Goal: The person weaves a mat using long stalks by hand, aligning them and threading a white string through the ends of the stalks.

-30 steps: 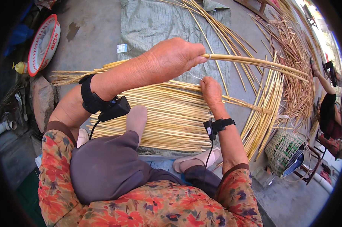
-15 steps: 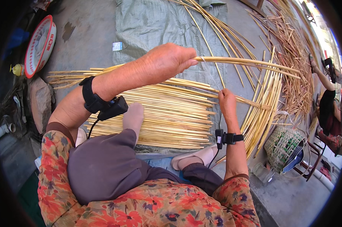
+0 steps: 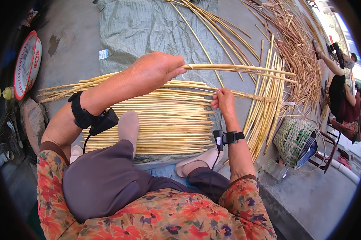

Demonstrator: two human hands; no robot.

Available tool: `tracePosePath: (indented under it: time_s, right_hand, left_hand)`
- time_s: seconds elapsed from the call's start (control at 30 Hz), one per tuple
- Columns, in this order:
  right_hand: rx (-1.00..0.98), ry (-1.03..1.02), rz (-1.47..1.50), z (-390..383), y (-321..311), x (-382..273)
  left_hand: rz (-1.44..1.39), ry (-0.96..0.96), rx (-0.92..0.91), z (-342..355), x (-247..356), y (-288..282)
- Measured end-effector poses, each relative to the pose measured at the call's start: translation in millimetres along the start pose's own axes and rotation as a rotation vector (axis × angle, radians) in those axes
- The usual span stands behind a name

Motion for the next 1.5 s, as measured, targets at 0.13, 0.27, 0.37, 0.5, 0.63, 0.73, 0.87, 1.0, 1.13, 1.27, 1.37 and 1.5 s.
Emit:
tracePosePath:
  time_s: [0.13,0.27,0.37,0.5,0.63,0.73,0.87,1.0,1.13,1.27,1.37,1.5]
  right_hand:
    - [0.043,0.014,0.093,9.9,-8.0,6.3]
    - [0.110,-0.080,0.011,16.3,-10.8,-14.1]
    - [0.125,-0.129,-0.060,19.0,-12.0,-30.1]
    - [0.154,-0.135,-0.084,26.1,-7.8,-44.7]
    - [0.103,-0.302,0.267,30.3,1.1,-97.7]
    - [0.061,-0.439,0.535,15.4,13.5,-142.4]
    - [-0.407,-0.497,-0.307,-48.5,94.2,-156.2]
    - [-0.101,-0.845,-1.042,-90.9,102.1,-182.8]
    - [0.020,-0.980,-0.917,-129.9,110.7,-245.6]
    - [0.146,-1.418,-0.561,-166.4,135.2,-306.1]
    - [0.076,-1.512,-0.587,-172.6,154.2,-306.0]
    - [-0.017,-1.032,-0.107,-162.0,148.9,-295.6]
  left_hand:
    - [0.020,0.040,-0.008,6.1,4.4,10.5]
    - [0.002,0.013,0.010,12.4,3.7,5.4]
    - [-0.013,-0.030,-0.003,13.4,1.4,3.4]
    - [0.004,-0.015,0.025,3.8,-2.6,-9.3]
    - [-0.002,-0.065,0.097,-0.7,-13.0,-31.5]
    - [-0.067,-0.091,0.186,-7.1,-23.0,-55.4]
    - [-0.029,-0.238,0.189,-32.6,-58.5,-83.0]
    - [0.002,-0.317,0.178,-58.3,-68.8,-95.3]
    - [0.159,-0.271,0.128,-78.7,-65.3,-98.2]
    - [0.236,-0.191,0.137,-89.9,-54.4,-101.6]
    - [0.338,-0.175,0.124,-94.0,-45.7,-100.2]
    - [0.413,-0.119,0.206,-104.0,-45.8,-108.4]
Point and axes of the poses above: each hand's wrist, its own z-axis towards the middle knuckle, its own y-axis out of the palm, x = y × z, the point moved 7 cm from there along z, towards the middle knuckle, and after that the axes turned 1 degree about x, right-handed, at the moved point
